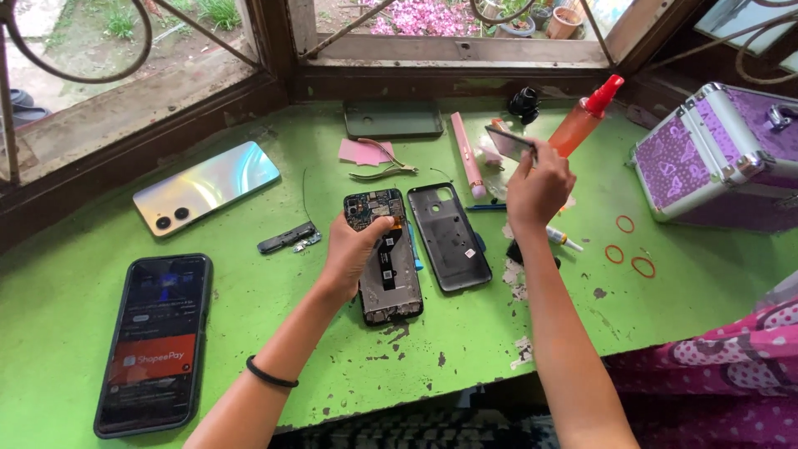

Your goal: Installing a motherboard into a smartphone frame and connecting internal ribbon cables.

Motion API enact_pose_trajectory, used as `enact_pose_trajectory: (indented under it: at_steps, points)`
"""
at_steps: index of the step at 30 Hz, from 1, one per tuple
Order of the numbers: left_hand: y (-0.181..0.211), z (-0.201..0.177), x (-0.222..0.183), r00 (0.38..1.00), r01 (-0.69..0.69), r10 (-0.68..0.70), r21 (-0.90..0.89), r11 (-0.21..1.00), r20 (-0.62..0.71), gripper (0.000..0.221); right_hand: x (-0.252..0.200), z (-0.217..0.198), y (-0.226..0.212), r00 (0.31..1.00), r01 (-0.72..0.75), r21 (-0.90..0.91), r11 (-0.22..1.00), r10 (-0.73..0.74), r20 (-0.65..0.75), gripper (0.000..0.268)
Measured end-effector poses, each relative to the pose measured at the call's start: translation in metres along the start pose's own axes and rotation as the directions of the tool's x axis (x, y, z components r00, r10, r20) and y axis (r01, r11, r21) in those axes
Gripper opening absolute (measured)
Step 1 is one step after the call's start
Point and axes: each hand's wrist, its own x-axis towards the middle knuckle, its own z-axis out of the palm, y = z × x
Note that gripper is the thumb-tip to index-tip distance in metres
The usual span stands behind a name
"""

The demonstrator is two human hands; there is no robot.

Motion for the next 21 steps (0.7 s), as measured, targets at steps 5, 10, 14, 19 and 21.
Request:
enact_pose_trajectory:
  at_steps: [5, 10, 14, 19, 21]
  points:
    - [-0.002, -0.003, 0.002, 1.0, -0.002, 0.002, -0.002, 1.0, -0.016, 0.04, 0.007, -0.058, -0.064, 0.975, -0.207, 0.693, 0.69, 0.203, 0.088, 0.034]
    - [-0.005, -0.009, 0.007, 0.999, 0.028, -0.028, 0.004, 1.0, -0.039, 0.042, -0.002, -0.079, -0.092, 0.785, -0.583, 0.811, 0.043, 0.286, 0.549, 0.045]
    - [-0.014, -0.013, 0.015, 0.997, 0.059, -0.058, 0.005, 0.998, -0.042, 0.042, -0.017, -0.089, -0.099, 0.757, -0.653, 0.756, 0.054, 0.012, 0.653, 0.045]
    - [-0.012, -0.01, 0.016, 0.989, 0.147, -0.148, -0.059, 0.987, -0.028, 0.04, -0.031, -0.109, -0.123, 0.604, -0.687, 0.697, 0.206, -0.373, 0.705, 0.056]
    - [-0.017, -0.002, 0.017, 0.985, 0.171, -0.171, -0.078, 0.982, 0.008, 0.036, -0.043, -0.106, -0.128, 0.544, -0.693, 0.679, 0.244, -0.442, 0.714, 0.047]
